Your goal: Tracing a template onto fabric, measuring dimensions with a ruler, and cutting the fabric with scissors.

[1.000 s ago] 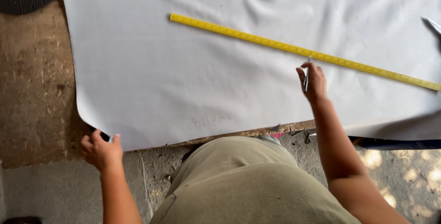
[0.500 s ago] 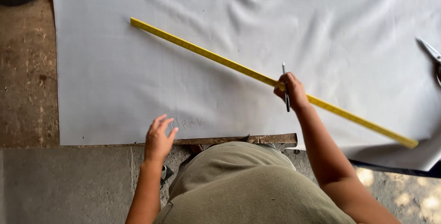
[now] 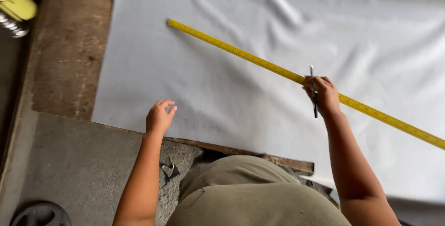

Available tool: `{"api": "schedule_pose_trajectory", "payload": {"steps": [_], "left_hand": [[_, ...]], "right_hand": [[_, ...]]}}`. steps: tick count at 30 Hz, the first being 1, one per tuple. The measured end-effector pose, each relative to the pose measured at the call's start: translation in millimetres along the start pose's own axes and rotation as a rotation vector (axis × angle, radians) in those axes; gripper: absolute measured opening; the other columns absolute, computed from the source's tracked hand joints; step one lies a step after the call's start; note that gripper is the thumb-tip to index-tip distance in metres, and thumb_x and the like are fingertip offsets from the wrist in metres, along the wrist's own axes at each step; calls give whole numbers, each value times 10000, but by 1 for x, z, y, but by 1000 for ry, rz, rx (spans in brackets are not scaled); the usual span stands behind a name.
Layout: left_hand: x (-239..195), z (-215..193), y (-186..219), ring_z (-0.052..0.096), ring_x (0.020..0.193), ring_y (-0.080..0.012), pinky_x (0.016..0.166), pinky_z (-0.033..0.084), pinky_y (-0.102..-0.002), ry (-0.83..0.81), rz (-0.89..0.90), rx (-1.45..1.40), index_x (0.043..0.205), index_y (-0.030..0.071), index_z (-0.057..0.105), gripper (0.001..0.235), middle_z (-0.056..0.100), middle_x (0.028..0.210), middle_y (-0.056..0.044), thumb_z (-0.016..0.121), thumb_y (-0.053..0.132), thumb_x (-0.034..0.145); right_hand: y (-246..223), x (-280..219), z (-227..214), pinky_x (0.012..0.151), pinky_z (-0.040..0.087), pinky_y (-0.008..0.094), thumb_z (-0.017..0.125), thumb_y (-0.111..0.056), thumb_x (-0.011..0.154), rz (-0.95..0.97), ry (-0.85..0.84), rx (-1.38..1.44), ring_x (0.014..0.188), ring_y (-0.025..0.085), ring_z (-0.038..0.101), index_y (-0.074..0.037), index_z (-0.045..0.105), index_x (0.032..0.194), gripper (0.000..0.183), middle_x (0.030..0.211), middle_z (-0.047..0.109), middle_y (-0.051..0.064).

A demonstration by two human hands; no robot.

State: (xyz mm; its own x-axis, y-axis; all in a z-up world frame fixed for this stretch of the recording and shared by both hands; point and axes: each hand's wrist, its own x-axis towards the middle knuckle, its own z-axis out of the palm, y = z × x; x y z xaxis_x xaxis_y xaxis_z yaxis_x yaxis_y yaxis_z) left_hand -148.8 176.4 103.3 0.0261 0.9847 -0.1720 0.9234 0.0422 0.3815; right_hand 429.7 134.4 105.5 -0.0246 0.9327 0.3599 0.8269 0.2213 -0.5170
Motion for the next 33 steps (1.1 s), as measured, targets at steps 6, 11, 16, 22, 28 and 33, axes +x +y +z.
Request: {"api": "schedule_pose_trajectory", "payload": {"steps": [6, 11, 16, 22, 28, 33], "left_hand": [[159, -50, -65, 717, 1047, -240, 873, 594, -418, 135, -180, -59, 1078, 237, 752, 153, 732, 1037, -3, 700, 301, 949], [291, -80, -124, 728, 995, -208, 834, 595, -388, 257, -269, -154, 1039, 259, 760, 128, 757, 1002, 51, 692, 271, 931], [405, -89, -170, 716, 1072, -225, 922, 577, -381, 345, -309, -156, 1111, 201, 759, 189, 769, 1096, 0, 707, 227, 931], [471, -76, -174, 698, 1127, -247, 980, 554, -395, 343, -259, -260, 1216, 113, 734, 288, 752, 1172, -81, 750, 162, 933], [503, -39, -213, 737, 983, -192, 884, 593, -320, 498, -269, -211, 1109, 258, 795, 254, 784, 1009, 19, 841, 190, 868], [502, -39, -222, 736, 906, -256, 790, 600, -355, 561, -37, -488, 1094, 48, 802, 295, 783, 968, -140, 872, -13, 814]], "right_hand": [[-13, 58, 44, 895, 564, 458, 797, -106, 916, 33, 15, -133, 1039, 313, 710, -188, 623, 1039, 228, 1025, 766, 35], [-31, 126, 98, 896, 561, 477, 785, -131, 930, 40, -18, -176, 1075, 326, 714, -185, 622, 1030, 198, 1048, 777, 43], [-37, 180, 152, 938, 551, 468, 787, -129, 903, 79, -52, -168, 1108, 316, 709, -218, 637, 1026, 213, 1031, 776, 29], [-49, 220, 190, 946, 547, 465, 778, -126, 906, 127, -82, -141, 1097, 296, 713, -199, 641, 991, 176, 1005, 778, 26], [-42, 240, 208, 923, 538, 449, 744, -175, 959, 105, -69, -100, 1065, 302, 707, -200, 637, 977, 112, 963, 759, 5], [-51, 244, 210, 883, 539, 415, 736, -194, 983, 55, 104, -90, 998, 302, 662, -133, 701, 1031, 84, 1031, 761, 45]]}}
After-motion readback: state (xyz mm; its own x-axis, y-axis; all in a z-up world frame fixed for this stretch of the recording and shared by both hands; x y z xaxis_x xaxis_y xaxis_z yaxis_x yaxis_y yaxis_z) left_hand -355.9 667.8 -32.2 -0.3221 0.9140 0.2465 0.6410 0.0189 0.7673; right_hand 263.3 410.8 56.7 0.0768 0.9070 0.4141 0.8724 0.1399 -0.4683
